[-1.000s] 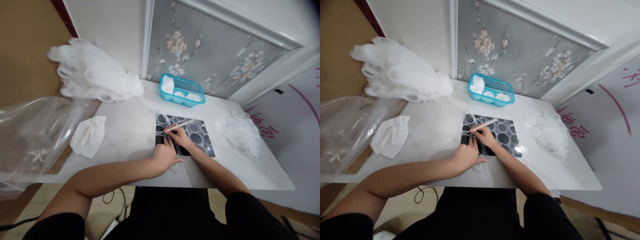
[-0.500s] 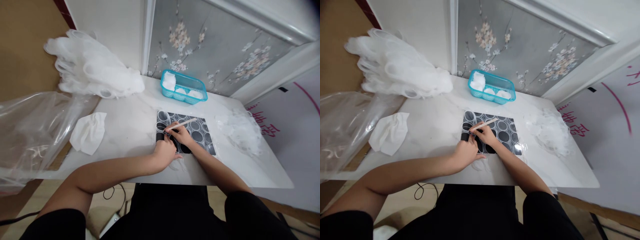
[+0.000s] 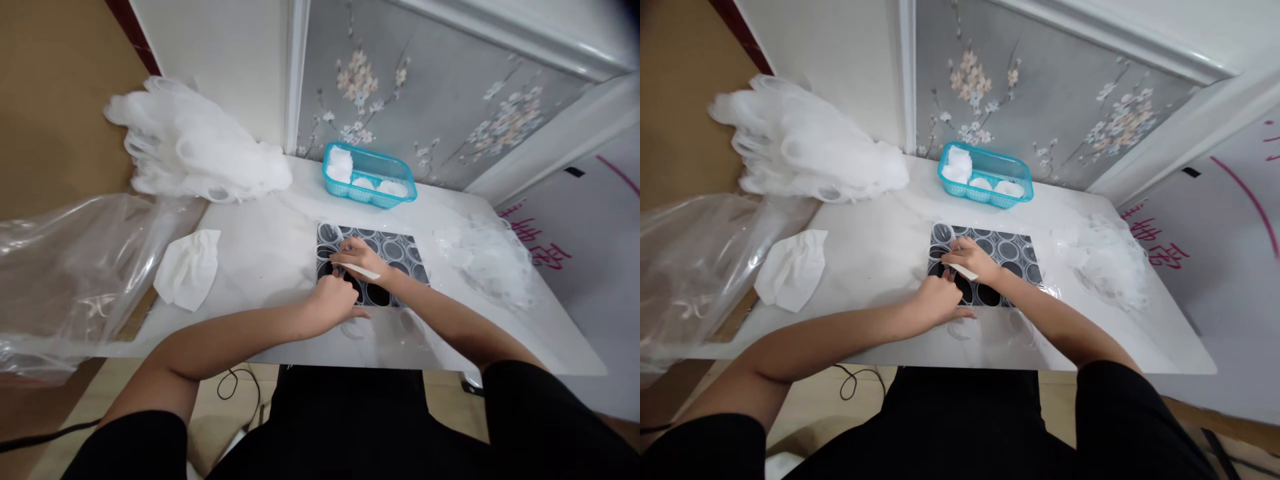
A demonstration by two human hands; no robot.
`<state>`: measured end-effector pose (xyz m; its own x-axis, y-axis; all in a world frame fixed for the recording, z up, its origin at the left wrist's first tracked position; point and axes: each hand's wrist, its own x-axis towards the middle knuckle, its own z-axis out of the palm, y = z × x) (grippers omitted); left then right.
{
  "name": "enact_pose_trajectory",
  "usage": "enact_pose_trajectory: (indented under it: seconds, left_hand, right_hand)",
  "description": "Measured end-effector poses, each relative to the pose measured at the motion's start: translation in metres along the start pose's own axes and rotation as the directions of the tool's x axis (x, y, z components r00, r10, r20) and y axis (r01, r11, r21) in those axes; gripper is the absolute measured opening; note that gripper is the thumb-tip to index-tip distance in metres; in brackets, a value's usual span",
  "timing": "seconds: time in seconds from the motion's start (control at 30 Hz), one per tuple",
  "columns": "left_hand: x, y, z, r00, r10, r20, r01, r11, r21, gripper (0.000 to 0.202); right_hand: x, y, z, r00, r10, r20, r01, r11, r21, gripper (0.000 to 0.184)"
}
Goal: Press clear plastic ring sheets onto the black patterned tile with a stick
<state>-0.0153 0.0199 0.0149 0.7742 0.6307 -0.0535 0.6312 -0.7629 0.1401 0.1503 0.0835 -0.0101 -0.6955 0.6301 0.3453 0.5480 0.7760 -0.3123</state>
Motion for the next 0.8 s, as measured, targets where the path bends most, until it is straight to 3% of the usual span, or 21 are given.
enact_pose_trajectory:
  seconds: [0.07,0.13,0.17,0.2,0.23,0.27,0.3,0.37,0.4,0.43,0.5,0.57,0.63,0.73,0.8]
  left_hand:
    - [0.001,0.000,-0.003,0.999,-0.009,0.045,0.009,1.000,0.000,0.066]
    - [0.001,-0.001,-0.005,0.998,-0.018,0.068,0.016,1.000,0.023,0.067]
    - [0.001,-0.001,-0.006,0.997,-0.021,0.072,0.018,0.999,0.040,0.069]
    - [0.001,-0.003,-0.007,0.997,-0.023,0.071,0.019,0.998,0.057,0.070]
    - [0.000,-0.005,-0.008,0.997,-0.030,0.066,0.025,0.997,0.071,0.072]
    - [0.000,-0.008,-0.009,0.997,-0.041,0.062,0.036,0.996,0.082,0.073]
    - [-0.001,-0.011,-0.012,0.997,-0.059,0.057,0.054,0.994,0.092,0.073]
    - [-0.003,-0.019,-0.020,0.992,-0.107,0.062,0.100,0.990,0.098,0.067]
    - [-0.004,-0.022,-0.027,0.991,-0.115,0.067,0.109,0.991,0.084,0.060]
    - [-0.004,-0.024,-0.036,0.990,-0.113,0.088,0.110,0.993,0.038,0.052]
    - [-0.004,-0.021,-0.058,1.000,-0.019,0.006,0.019,0.986,-0.165,0.034]
    - [-0.002,-0.009,-0.085,0.977,-0.060,-0.204,-0.018,0.932,-0.362,0.031]
    - [0.004,0.007,-0.114,0.940,-0.106,-0.326,-0.063,0.881,-0.470,0.036]
    - [0.019,0.029,-0.148,0.904,-0.279,-0.325,0.018,0.783,-0.622,0.042]
    - [0.032,0.036,-0.157,0.886,-0.379,-0.266,0.072,0.679,-0.730,0.046]
  right_hand:
    - [0.021,0.020,-0.015,0.989,0.052,-0.142,-0.048,0.998,0.028,0.016]
    - [0.046,0.042,-0.037,0.907,0.165,-0.387,-0.156,0.986,0.055,0.023]
    - [0.057,0.050,-0.050,0.806,0.243,-0.539,-0.225,0.969,0.100,0.029]
    - [0.064,0.055,-0.062,0.637,0.344,-0.689,-0.283,0.937,0.207,0.033]
    - [0.068,0.055,-0.072,0.492,0.436,-0.753,-0.295,0.898,0.327,0.035]
    - [0.067,0.051,-0.081,0.394,0.525,-0.754,-0.278,0.850,0.447,0.034]
    - [0.062,0.043,-0.087,0.408,0.593,-0.694,-0.250,0.804,0.539,0.031]
    - [0.042,0.021,-0.093,0.640,0.644,-0.419,-0.299,0.711,0.637,0.027]
    - [0.029,0.010,-0.093,0.714,0.644,-0.274,-0.350,0.668,0.657,0.025]
    - [0.016,0.001,-0.094,0.741,0.651,-0.167,-0.399,0.626,0.670,0.025]
    - [-0.005,-0.012,-0.100,0.702,0.697,-0.145,-0.402,0.555,0.728,0.027]
    - [-0.018,-0.020,-0.114,0.670,0.712,-0.211,-0.323,0.534,0.781,0.025]
    - [-0.022,-0.026,-0.133,0.651,0.699,-0.296,-0.219,0.547,0.808,0.020]
    - [-0.021,-0.039,-0.155,0.615,0.674,-0.409,-0.086,0.573,0.815,0.015]
    - [-0.023,-0.049,-0.162,0.589,0.675,-0.444,-0.015,0.559,0.829,0.015]
